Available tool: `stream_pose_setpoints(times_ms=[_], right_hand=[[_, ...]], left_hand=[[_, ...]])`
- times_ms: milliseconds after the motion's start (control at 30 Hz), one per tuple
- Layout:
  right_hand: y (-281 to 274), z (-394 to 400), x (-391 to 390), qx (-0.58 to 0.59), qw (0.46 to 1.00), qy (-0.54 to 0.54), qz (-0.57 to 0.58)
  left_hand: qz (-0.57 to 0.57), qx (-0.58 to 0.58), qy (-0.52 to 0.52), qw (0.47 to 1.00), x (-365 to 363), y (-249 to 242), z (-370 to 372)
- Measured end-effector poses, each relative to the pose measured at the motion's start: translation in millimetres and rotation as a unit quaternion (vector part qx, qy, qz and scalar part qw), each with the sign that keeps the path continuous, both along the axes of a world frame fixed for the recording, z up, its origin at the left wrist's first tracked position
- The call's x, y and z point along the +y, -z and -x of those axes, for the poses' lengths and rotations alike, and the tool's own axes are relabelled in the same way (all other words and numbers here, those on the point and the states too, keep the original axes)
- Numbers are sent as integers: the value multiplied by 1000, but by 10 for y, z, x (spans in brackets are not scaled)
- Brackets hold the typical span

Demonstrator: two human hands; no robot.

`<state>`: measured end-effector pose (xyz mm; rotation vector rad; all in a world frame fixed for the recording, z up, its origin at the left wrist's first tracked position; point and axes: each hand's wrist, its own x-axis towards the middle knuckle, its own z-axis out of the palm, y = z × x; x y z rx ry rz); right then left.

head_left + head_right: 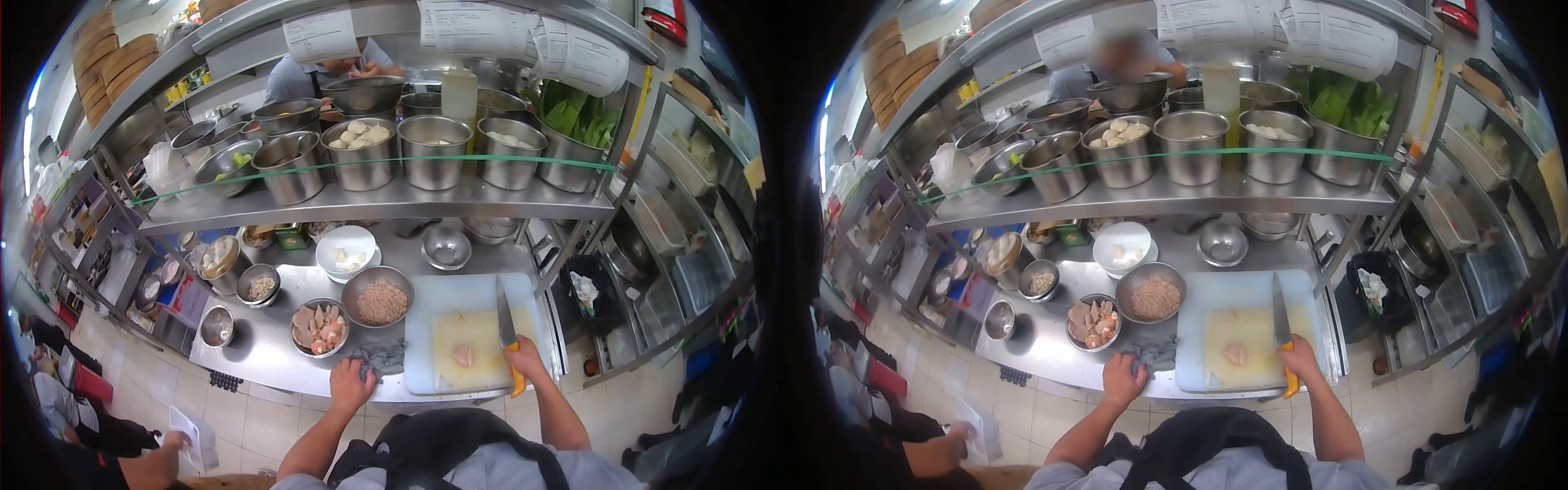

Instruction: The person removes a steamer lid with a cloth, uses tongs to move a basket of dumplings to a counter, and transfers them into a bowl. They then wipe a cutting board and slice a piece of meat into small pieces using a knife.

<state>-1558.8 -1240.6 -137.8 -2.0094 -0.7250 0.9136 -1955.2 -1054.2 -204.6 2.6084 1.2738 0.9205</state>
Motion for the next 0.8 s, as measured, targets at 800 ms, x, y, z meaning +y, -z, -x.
stream_pose_setpoints(times_ms=[800], right_hand=[[175, -48, -22, 23, 998, 37, -37]], left_hand=[[45, -50, 71, 995, 415, -1186, -537]])
